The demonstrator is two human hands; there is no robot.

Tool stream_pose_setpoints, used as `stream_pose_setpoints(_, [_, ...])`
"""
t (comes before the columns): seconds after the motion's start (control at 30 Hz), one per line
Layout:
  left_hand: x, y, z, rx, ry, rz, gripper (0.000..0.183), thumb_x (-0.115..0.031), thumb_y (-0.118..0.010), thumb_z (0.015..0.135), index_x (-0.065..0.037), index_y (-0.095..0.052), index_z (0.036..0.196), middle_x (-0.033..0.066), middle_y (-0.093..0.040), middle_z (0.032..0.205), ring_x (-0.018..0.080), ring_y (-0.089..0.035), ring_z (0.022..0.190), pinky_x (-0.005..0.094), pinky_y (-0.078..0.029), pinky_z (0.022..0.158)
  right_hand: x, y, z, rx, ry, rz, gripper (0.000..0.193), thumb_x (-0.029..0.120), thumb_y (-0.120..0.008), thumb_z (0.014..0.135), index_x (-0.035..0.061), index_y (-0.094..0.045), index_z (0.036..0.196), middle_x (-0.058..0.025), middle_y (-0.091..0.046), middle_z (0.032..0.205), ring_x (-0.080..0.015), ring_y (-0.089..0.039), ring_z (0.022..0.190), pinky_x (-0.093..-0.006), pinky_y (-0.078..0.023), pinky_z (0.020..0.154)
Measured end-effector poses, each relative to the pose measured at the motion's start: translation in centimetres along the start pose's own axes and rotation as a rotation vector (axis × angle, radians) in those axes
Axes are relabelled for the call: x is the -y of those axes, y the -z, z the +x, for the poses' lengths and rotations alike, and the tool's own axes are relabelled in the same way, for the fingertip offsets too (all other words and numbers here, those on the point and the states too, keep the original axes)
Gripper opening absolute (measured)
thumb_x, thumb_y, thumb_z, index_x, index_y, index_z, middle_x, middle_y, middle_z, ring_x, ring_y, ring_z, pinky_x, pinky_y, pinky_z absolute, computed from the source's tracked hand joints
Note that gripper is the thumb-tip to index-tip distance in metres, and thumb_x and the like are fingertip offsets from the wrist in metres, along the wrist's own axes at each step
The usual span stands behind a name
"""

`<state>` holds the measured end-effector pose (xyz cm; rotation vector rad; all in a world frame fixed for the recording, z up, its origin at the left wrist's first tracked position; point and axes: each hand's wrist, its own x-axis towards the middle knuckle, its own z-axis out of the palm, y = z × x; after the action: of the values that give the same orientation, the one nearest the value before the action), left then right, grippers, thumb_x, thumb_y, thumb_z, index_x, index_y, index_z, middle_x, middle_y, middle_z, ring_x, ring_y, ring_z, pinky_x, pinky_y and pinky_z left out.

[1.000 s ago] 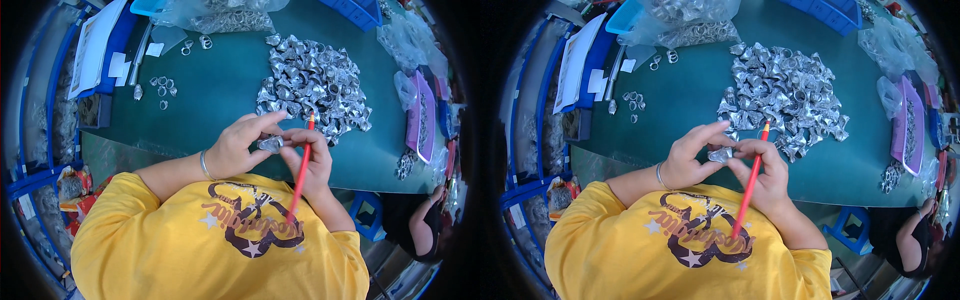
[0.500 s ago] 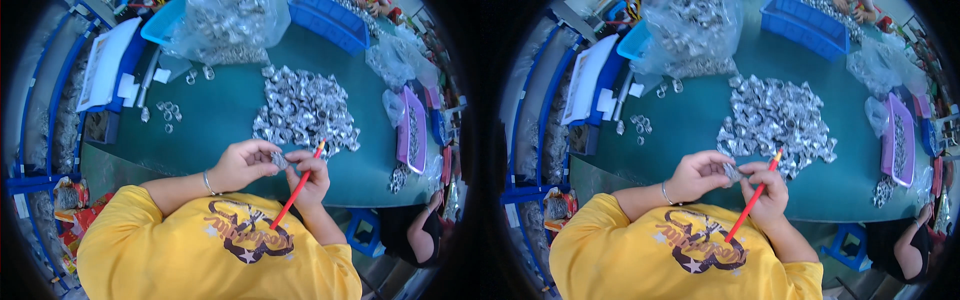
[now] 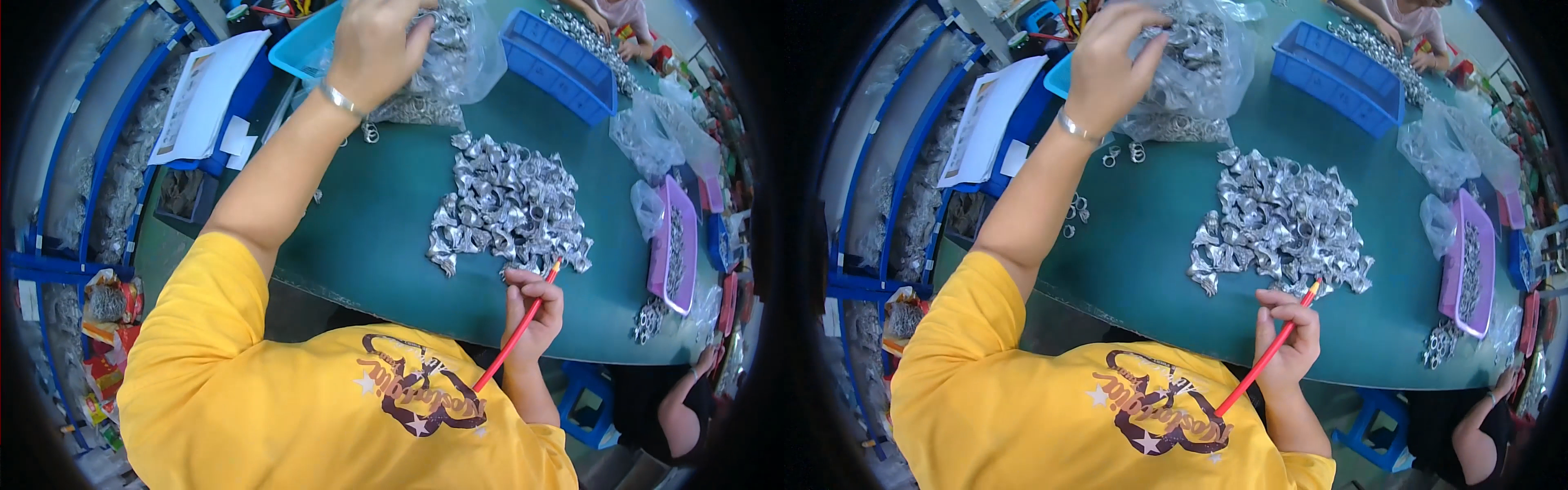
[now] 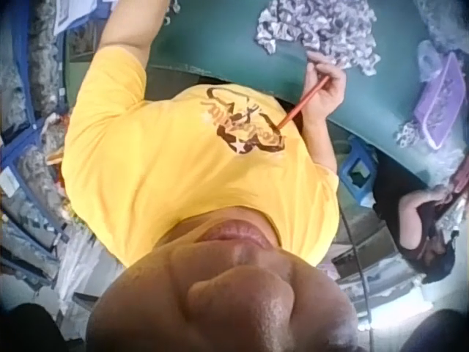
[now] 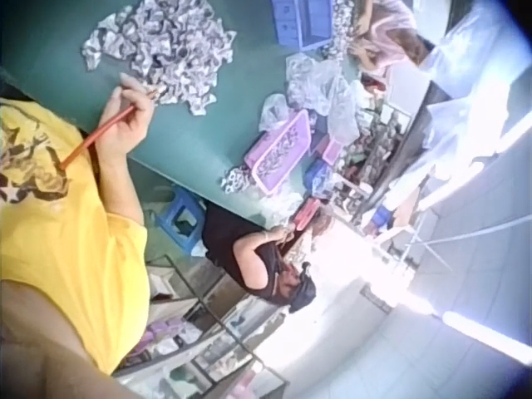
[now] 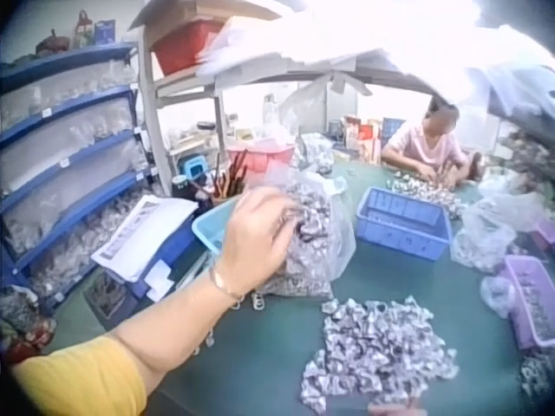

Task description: The person assembles small metal components by hand and uses a red pen-like tool to apply a substance to the parts before sorting them into a pile.

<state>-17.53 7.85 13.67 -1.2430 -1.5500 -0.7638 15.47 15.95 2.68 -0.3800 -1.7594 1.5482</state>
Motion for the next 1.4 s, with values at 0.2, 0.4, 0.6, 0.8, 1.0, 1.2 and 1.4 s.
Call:
stream_pose_setpoints(0.2, [-8.3, -1.6, -10.3, 0.858, 0.479, -0.443, 0.023, -0.025, -0.069, 0.076, -0.004, -0.062, 0.075, 0.0143, -0.060, 0.076, 0.0312, -0.059, 0.073, 0.0385, -0.047, 0.066, -0.2, -0.3, 0.2, 0.029, -0.074, 0.047, 0.020, -0.012, -0.056, 0.081, 0.0017, -0.046, 0.091, -0.0169, -0.061, 0.097, -0.0178, -0.059, 0.090, -0.0282, -0.046, 0.081])
stream_pose_setpoints(0.4, [-10.5, -3.2, -14.2, 0.810, 0.858, -0.631, 0.026, -0.024, -0.070, 0.078, -0.003, -0.057, 0.087, 0.0090, -0.060, 0.076, 0.0187, -0.058, 0.068, 0.0309, -0.048, 0.062, -0.7, -0.5, 0.4, 0.105, -0.062, 0.051, 0.019, -0.013, -0.054, 0.081, 0.0013, -0.046, 0.091, -0.0159, -0.061, 0.096, -0.0179, -0.059, 0.089, -0.0277, -0.047, 0.080])
stream_pose_setpoints(0.6, [-9.9, -5.0, -12.9, 0.890, 0.927, -0.581, 0.031, -0.027, -0.073, 0.073, -0.003, -0.056, 0.084, 0.0076, -0.061, 0.073, 0.0177, -0.059, 0.065, 0.0304, -0.048, 0.061, -0.8, -1.4, 0.8, 0.134, -0.107, 0.100, 0.019, -0.012, -0.055, 0.081, 0.0013, -0.046, 0.092, -0.0151, -0.061, 0.097, -0.0161, -0.059, 0.089, -0.0262, -0.047, 0.079])
stream_pose_setpoints(0.8, [-10.0, -5.2, -12.7, 1.018, 0.926, -0.405, 0.024, -0.025, -0.075, 0.069, -0.004, -0.066, 0.073, 0.0097, -0.062, 0.079, 0.0213, -0.060, 0.068, 0.0337, -0.048, 0.064, -0.6, -1.0, 0.8, 0.131, -0.135, 0.118, 0.019, -0.012, -0.055, 0.081, 0.0013, -0.047, 0.092, -0.0149, -0.061, 0.097, -0.0159, -0.059, 0.089, -0.0263, -0.048, 0.079])
stream_pose_setpoints(1.0, [-13.7, 0.6, -12.1, 0.525, 0.953, -0.972, 0.013, -0.004, -0.069, 0.078, -0.002, -0.061, 0.087, 0.0073, -0.058, 0.099, 0.0129, -0.058, 0.085, 0.0251, -0.048, 0.072, -0.7, -0.5, 0.8, 0.117, -0.088, 0.080, 0.020, -0.013, -0.055, 0.081, 0.0009, -0.047, 0.092, -0.0151, -0.061, 0.097, -0.0162, -0.059, 0.089, -0.0270, -0.048, 0.080])
stream_pose_setpoints(1.2, [-17.3, 5.1, -12.0, 0.711, 1.305, -1.395, 0.032, 0.004, -0.067, 0.079, 0.003, -0.056, 0.109, 0.0067, -0.058, 0.101, 0.0113, -0.059, 0.091, 0.0231, -0.051, 0.079, -1.2, -1.2, 0.9, 0.091, -0.020, -0.002, 0.024, -0.014, -0.057, 0.079, 0.0007, -0.047, 0.094, -0.0127, -0.059, 0.095, -0.0132, -0.057, 0.084, -0.0243, -0.047, 0.073])
stream_pose_setpoints(1.4, [-18.1, 6.1, -13.0, 0.697, 1.358, -1.456, 0.029, 0.005, -0.066, 0.079, 0.004, -0.057, 0.107, 0.0069, -0.057, 0.101, 0.0120, -0.059, 0.091, 0.0235, -0.050, 0.079, -1.3, -0.8, 0.7, 0.228, -0.073, -0.066, 0.017, -0.005, -0.054, 0.087, 0.0002, -0.050, 0.102, -0.0116, -0.060, 0.095, -0.0122, -0.057, 0.081, -0.0226, -0.047, 0.072])
